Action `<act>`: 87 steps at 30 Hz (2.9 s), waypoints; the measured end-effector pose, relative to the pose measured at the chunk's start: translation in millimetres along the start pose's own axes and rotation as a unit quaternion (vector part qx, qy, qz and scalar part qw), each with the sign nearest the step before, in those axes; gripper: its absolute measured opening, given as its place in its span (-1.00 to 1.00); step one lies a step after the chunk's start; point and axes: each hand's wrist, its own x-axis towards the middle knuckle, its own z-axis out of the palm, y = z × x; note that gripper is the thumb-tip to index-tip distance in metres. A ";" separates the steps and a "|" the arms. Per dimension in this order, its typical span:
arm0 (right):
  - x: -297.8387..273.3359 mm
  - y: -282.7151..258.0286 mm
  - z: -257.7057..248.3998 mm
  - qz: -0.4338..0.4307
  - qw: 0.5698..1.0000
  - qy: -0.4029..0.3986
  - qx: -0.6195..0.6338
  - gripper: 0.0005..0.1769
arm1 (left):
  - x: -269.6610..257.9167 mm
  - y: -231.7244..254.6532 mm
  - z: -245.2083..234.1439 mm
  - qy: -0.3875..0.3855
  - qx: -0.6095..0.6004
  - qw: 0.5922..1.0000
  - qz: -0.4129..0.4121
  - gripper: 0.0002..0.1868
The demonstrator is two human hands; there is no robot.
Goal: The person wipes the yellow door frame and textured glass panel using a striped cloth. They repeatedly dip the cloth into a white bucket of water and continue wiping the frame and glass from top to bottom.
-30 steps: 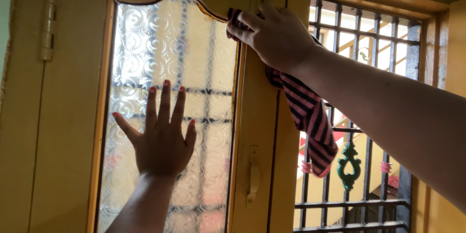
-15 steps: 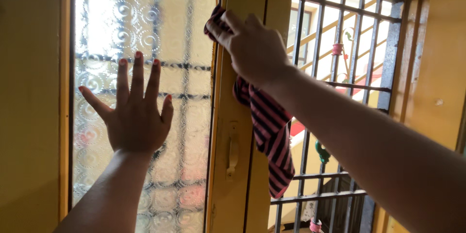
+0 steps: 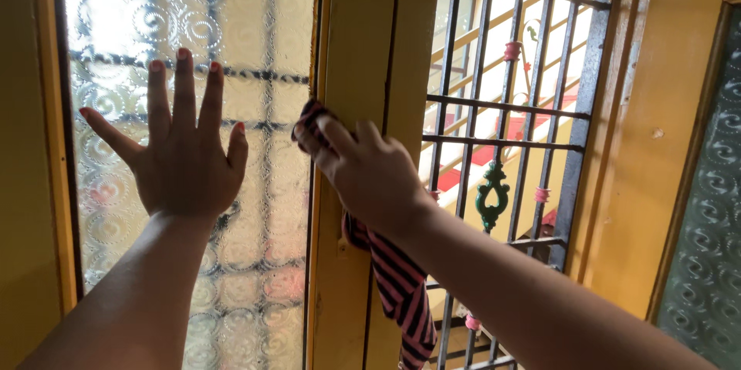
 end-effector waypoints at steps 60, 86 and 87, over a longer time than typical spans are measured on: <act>-119.7 -175.0 -19.1 0.114 0.982 -0.135 0.072 -0.34 | -137.2 9.9 -33.1 -0.466 0.120 0.875 -0.057 0.64; -243.2 -278.6 -15.1 0.073 0.934 -0.261 0.234 -0.32 | -140.3 9.0 -43.6 -0.443 0.090 0.891 -0.045 0.69; -245.3 -281.7 -18.2 0.077 0.933 -0.262 0.234 -0.31 | -140.8 9.0 -43.3 -0.441 0.091 0.892 -0.043 0.69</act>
